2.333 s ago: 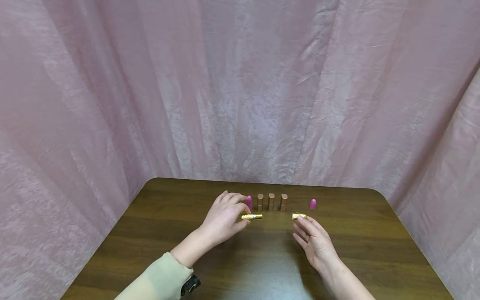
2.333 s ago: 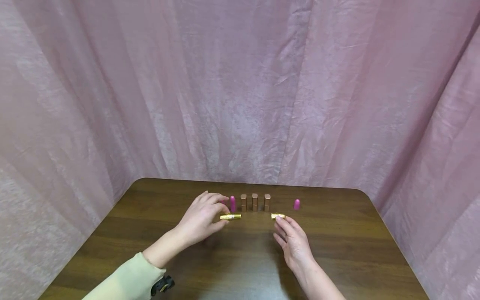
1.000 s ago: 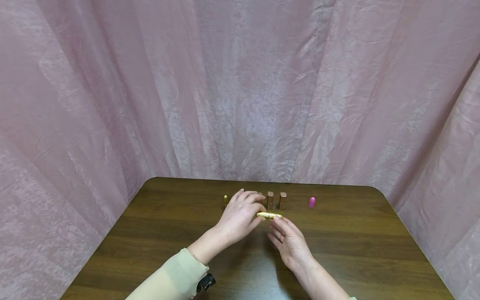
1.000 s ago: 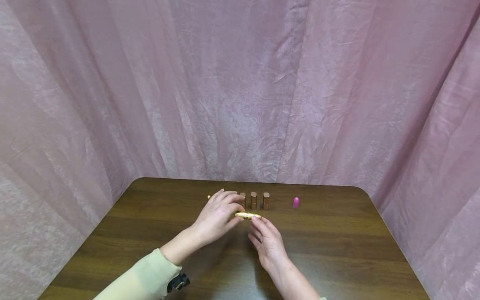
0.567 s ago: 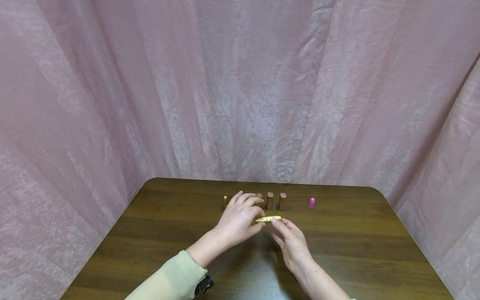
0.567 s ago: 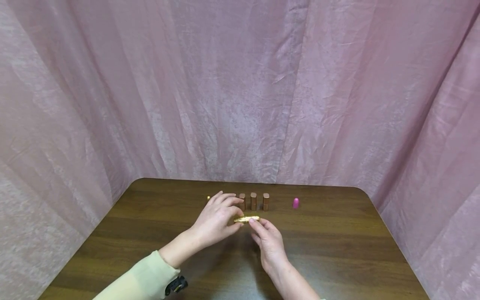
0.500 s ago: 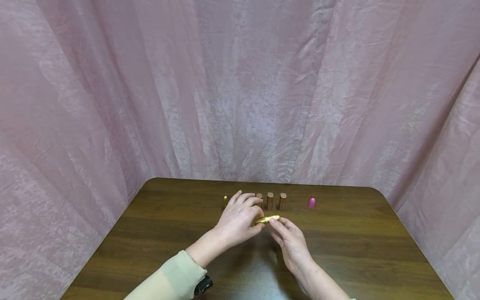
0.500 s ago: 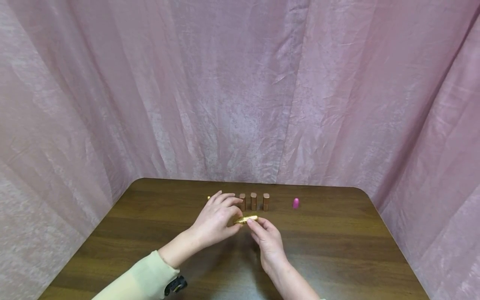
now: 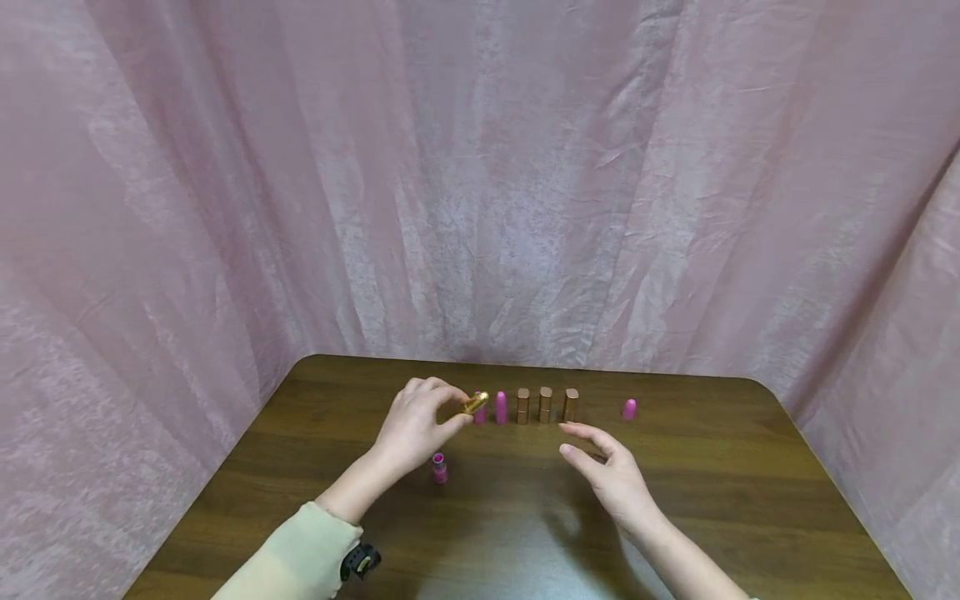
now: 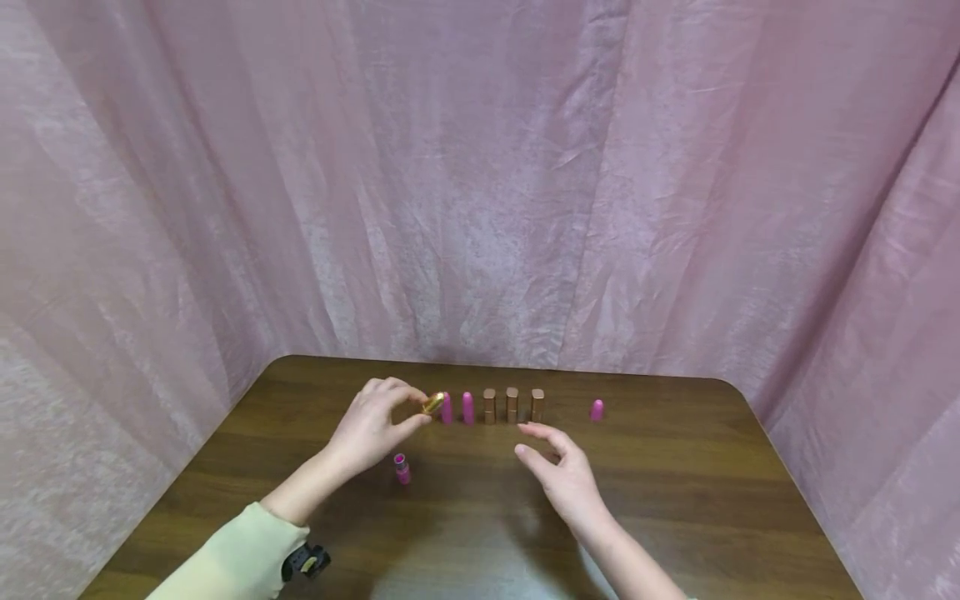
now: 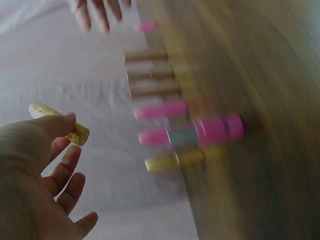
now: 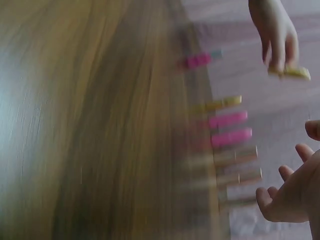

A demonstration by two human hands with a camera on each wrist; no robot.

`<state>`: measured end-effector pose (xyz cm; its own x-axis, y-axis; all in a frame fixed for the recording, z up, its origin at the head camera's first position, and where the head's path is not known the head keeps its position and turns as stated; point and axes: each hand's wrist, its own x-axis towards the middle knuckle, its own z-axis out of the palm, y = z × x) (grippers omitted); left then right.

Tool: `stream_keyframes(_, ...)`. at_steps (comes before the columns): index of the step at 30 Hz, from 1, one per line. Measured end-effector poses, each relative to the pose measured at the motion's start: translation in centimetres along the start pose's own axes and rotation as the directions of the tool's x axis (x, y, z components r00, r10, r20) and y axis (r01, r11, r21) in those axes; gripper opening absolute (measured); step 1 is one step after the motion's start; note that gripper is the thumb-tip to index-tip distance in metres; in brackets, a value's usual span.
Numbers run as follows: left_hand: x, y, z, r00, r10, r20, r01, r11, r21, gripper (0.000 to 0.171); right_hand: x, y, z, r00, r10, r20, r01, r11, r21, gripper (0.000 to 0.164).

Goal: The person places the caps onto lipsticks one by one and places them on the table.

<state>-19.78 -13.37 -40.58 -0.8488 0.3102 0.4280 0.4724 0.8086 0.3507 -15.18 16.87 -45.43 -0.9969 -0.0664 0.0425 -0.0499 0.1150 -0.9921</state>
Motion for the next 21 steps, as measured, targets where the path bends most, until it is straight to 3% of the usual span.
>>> stream_keyframes(6,-0.8,-4.3,-1.3,0.982,-0.188,0.028,0.189,0.981,-0.050,0.022,0.6,1.0,-4.3,0.998,-0.053,-0.028,0.044,0.967,-0.252,0.043)
stream_keyframes(13,-0.4,-7.9,0.2,0.961,-0.257,0.099,0.258,0.966,0.004,0.016,0.8,2.1,-7.6,0.987,-0.157,-0.040,0.117,0.862,-0.494,0.045)
stream_keyframes(16,0.0,-8.8,1.1,0.946,-0.294,0.136,0.295,0.955,0.014,0.017,0.7,2.5,-8.2,0.984,-0.173,-0.035,0.127,0.830,-0.544,0.046)
stream_keyframes(21,0.7,-9.6,2.4,0.913,-0.356,0.200,0.359,0.933,0.021,0.032,0.6,3.1,-8.7,0.985,-0.165,-0.040,0.115,0.821,-0.560,0.048)
